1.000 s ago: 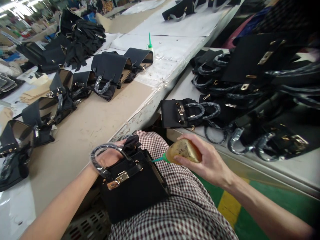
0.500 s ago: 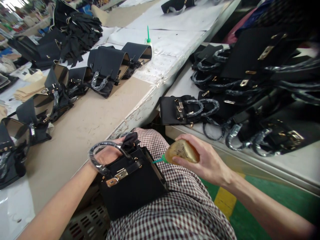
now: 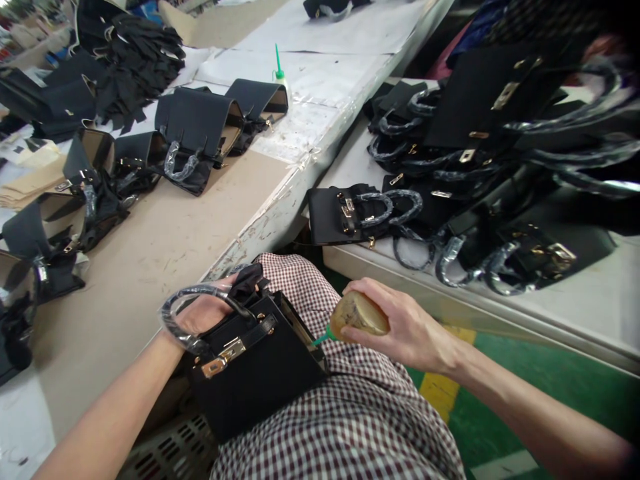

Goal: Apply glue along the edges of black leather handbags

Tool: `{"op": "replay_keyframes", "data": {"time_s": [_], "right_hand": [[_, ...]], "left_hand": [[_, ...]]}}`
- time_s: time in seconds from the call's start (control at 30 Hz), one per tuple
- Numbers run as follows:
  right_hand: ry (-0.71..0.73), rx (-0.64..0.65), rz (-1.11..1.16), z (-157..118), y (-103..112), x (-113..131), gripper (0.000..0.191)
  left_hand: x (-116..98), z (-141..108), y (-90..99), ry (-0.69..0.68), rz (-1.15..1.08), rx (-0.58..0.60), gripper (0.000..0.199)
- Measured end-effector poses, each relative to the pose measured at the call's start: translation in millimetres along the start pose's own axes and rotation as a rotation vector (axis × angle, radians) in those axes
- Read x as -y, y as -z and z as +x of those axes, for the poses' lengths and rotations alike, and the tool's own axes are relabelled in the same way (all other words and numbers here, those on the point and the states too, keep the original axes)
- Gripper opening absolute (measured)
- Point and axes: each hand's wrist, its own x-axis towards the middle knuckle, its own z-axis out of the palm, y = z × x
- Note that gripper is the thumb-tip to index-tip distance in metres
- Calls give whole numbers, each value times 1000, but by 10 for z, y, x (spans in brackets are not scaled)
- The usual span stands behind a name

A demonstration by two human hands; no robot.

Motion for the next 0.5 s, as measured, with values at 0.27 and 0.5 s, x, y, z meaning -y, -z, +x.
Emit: {"op": "replay_keyframes", "data": {"time_s": [0.27, 0.5], "right_hand": [[-21, 40, 15, -106, -58, -112, 37], [-199, 76, 92, -12, -28, -117, 24]], "left_hand": [[-108, -84, -107, 59, -50, 30, 45], [-353, -300, -329, -90, 389, -5, 30]]}}
